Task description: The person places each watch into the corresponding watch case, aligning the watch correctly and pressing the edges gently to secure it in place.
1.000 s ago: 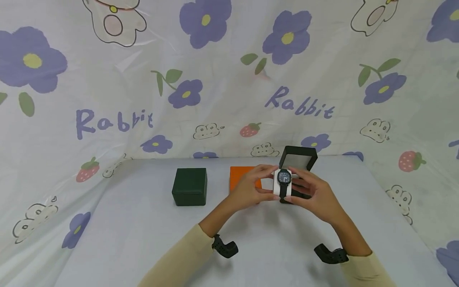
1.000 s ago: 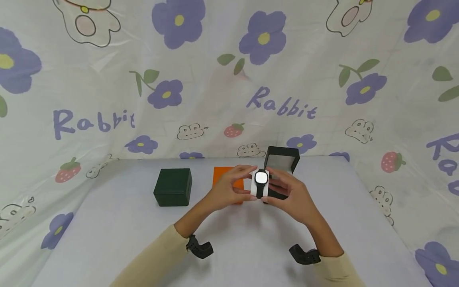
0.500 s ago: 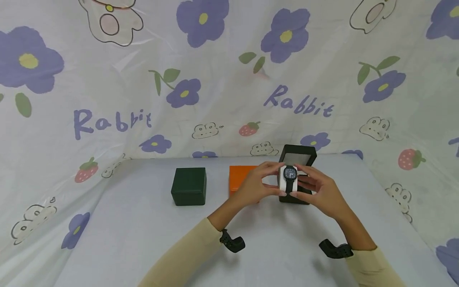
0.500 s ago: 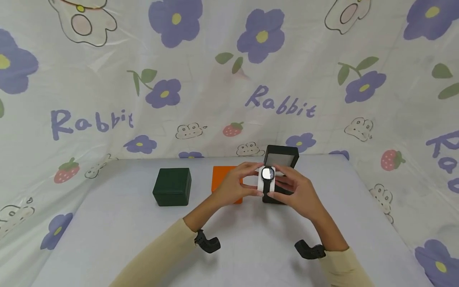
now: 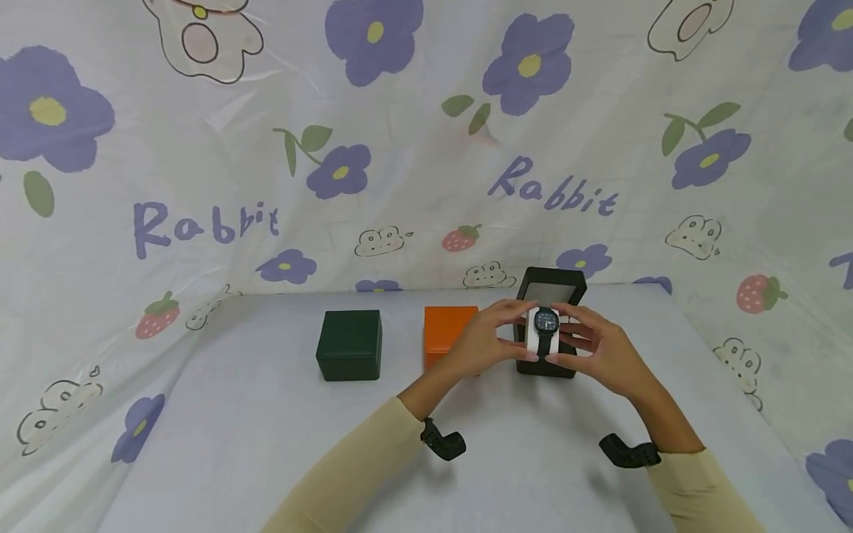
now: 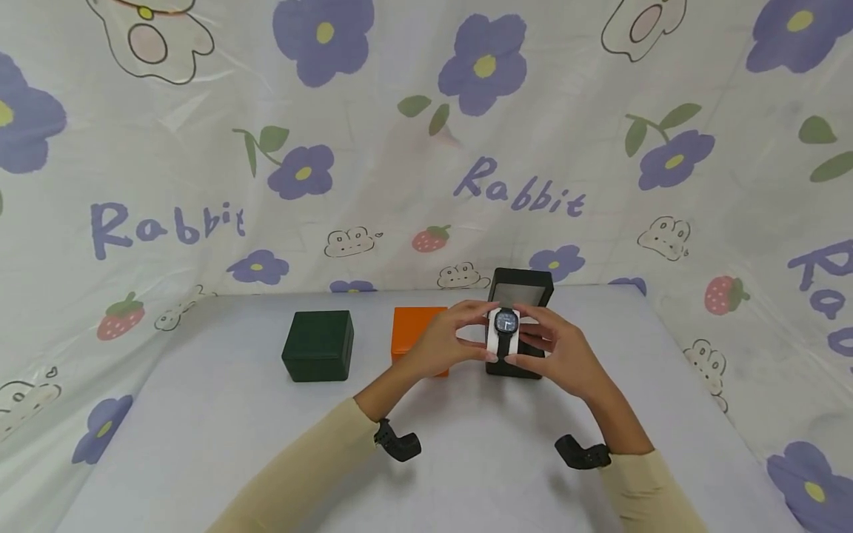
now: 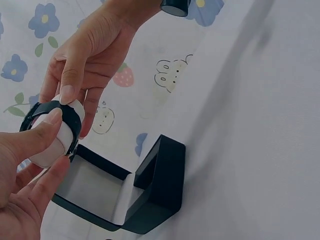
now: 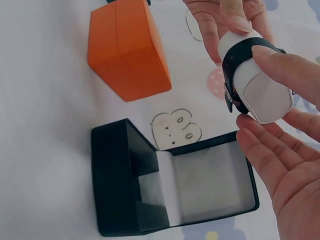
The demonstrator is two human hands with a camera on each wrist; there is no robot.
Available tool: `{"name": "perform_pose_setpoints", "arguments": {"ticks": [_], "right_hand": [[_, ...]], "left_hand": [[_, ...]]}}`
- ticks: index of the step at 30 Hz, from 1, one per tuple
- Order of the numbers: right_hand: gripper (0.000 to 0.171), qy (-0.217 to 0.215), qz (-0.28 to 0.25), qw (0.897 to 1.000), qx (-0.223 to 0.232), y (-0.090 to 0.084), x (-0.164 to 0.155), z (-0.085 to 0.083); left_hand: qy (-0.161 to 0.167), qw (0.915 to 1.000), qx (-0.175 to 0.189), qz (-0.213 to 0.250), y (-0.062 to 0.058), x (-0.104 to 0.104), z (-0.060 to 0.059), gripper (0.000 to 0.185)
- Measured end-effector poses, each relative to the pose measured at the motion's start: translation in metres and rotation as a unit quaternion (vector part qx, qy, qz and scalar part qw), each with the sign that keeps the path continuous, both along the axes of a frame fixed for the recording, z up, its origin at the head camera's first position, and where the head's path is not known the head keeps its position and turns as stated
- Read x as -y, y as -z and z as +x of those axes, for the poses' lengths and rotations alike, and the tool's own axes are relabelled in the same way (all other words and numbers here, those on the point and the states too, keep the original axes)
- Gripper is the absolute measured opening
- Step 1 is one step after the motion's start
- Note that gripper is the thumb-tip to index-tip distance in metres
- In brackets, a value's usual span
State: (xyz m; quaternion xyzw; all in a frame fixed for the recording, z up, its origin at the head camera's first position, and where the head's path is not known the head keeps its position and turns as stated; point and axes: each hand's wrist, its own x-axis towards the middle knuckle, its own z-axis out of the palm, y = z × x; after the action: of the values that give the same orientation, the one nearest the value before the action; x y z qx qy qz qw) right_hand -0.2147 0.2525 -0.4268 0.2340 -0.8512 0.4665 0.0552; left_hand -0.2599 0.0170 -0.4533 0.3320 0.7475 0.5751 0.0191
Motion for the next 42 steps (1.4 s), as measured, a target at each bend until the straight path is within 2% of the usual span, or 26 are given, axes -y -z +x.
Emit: {"name": "perform_pose_setpoints", "arguments": {"ticks": [4,9,14,18,23,28,33,42], "right_hand": [[0.078,0.001,0.005,1.0,0.01,0.002,-0.003,-0.002],[0.078,0.016,0.038,0.999,0.011,0.005,-0.008,-0.006],[0.078,0.027,0.058,0.998,0.01,0.009,-0.014,-0.01],[0.077,0.029,0.066,0.997,0.011,0.012,-0.019,-0.013],[0.074,0.026,0.072,0.997,0.006,0.016,-0.025,-0.017],[0.073,0.014,0.07,0.997,0.004,0.02,-0.028,-0.021],[0.074,0.009,0.072,0.997,0.005,0.028,-0.032,-0.025],[0.072,-0.001,0.073,0.997,0.029,0.039,-0.035,-0.031]], "left_hand": [[-0.012,0.9998,0.012,-0.011,0.004,-0.005,-0.002,0.083],[-0.039,0.9968,-0.01,-0.069,0.005,-0.009,-0.004,0.083],[-0.053,0.993,-0.024,-0.103,0.005,-0.016,-0.006,0.086],[-0.075,0.9863,-0.041,-0.141,0.01,-0.022,-0.008,0.086],[-0.087,0.9784,-0.063,-0.177,0.012,-0.028,-0.009,0.083],[-0.095,0.974,-0.051,-0.2,0.015,-0.032,-0.01,0.082],[-0.102,0.9702,-0.045,-0.215,0.022,-0.036,-0.013,0.081],[-0.121,0.9624,-0.032,-0.241,0.032,-0.045,-0.018,0.082]]}}
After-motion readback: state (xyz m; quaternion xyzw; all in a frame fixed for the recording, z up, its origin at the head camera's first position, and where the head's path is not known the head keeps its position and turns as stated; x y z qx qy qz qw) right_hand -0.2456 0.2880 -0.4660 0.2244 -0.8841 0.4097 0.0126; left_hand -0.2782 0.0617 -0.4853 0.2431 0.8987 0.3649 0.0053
